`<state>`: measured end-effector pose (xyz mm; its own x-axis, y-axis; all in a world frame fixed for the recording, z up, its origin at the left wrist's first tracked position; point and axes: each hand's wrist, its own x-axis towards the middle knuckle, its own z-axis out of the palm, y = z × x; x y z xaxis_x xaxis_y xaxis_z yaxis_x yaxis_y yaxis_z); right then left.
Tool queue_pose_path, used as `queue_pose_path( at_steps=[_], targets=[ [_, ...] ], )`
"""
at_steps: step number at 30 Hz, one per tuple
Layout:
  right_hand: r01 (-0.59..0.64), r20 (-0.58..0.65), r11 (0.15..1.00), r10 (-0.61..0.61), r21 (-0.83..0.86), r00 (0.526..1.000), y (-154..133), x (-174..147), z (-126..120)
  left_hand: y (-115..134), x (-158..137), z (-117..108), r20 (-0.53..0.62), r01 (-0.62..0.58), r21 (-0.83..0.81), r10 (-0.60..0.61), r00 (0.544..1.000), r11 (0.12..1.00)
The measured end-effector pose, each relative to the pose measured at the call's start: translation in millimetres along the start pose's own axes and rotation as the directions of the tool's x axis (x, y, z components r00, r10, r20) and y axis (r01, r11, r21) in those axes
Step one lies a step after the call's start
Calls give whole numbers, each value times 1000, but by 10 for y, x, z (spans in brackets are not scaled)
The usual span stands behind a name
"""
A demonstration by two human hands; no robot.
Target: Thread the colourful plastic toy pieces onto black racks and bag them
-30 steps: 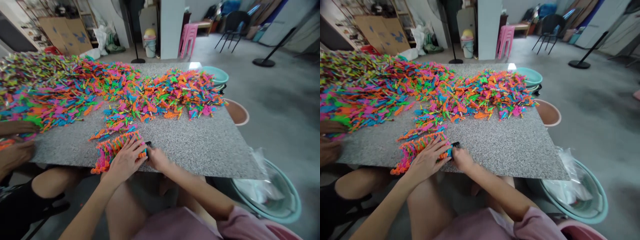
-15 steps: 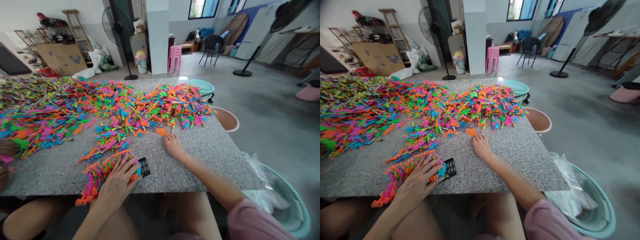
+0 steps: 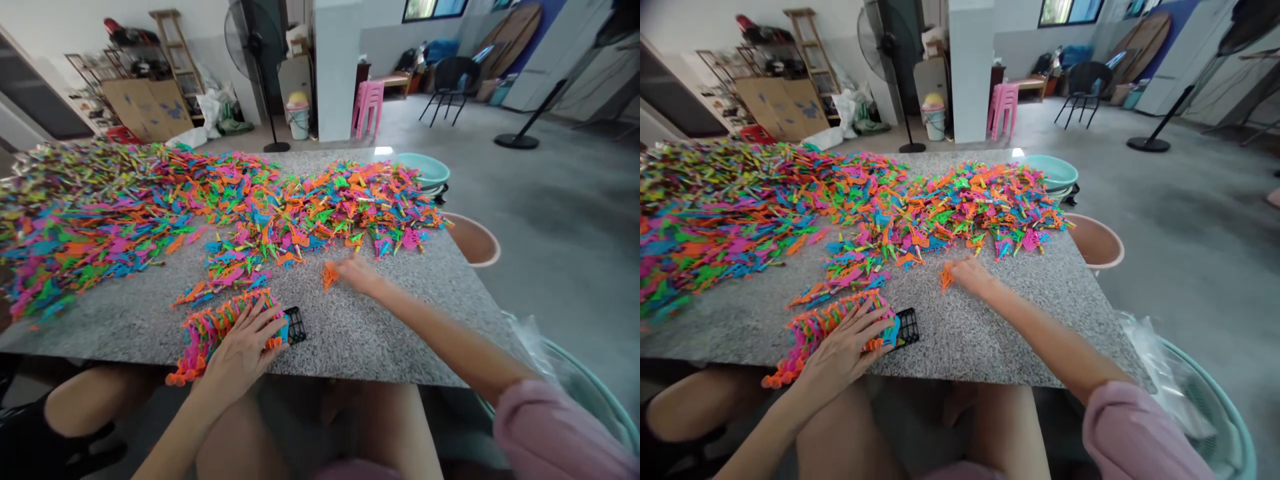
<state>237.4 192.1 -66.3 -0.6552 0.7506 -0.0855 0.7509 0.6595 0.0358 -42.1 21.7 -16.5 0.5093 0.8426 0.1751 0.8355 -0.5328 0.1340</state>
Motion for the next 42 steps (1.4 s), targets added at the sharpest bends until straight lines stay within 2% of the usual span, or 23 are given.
queue_pose_path(
  at_steps=[3,7,10,12,16,19,22,26,29,32,35,37,39,42],
  targets=[
    [2,-35,999,-3,-36,999,8,111,-76,5,10,-37,21,13,-18,-13,1000,1000],
    [-82,90,996,79,30,993,20,201,-118,28,1,-67,57,31,-29,-30,998,999],
    [-124,31,988,122,89,992,46,103,-100,36,-2,-57,54,36,-30,-34,998,999],
    [-119,53,987,113,108,992,82,38,-85,31,4,-49,45,33,-23,-32,998,999],
    [-119,191,988,98,99,977,156,53,-62,29,18,-56,25,25,-7,-25,999,1000],
    [-81,147,967,46,241,988,120,72,-42,53,18,-74,47,27,0,-27,999,1000],
    [-72,7,853,79,517,997,-115,-24,25,78,20,-81,63,43,5,-43,997,999],
    [-105,46,547,121,831,992,-701,-161,171,91,30,-88,55,50,19,-51,997,999],
    [-102,44,377,158,921,986,-1074,-82,230,93,36,-106,63,47,15,-48,997,999],
    [-70,12,267,213,961,977,-1208,66,233,96,36,-115,60,56,13,-56,997,998],
    [6,-53,204,225,979,973,-1142,121,239,96,32,-105,54,62,0,-62,997,998],
    [39,-81,197,209,980,975,-1053,98,267,96,31,-99,52,66,-10,-66,996,998],
    [27,-78,223,225,974,971,-984,64,307,98,32,-99,46,69,-9,-69,997,998],
    [-53,-49,293,329,955,943,-990,60,349,98,35,-105,43,61,3,-61,997,998]
  ],
)
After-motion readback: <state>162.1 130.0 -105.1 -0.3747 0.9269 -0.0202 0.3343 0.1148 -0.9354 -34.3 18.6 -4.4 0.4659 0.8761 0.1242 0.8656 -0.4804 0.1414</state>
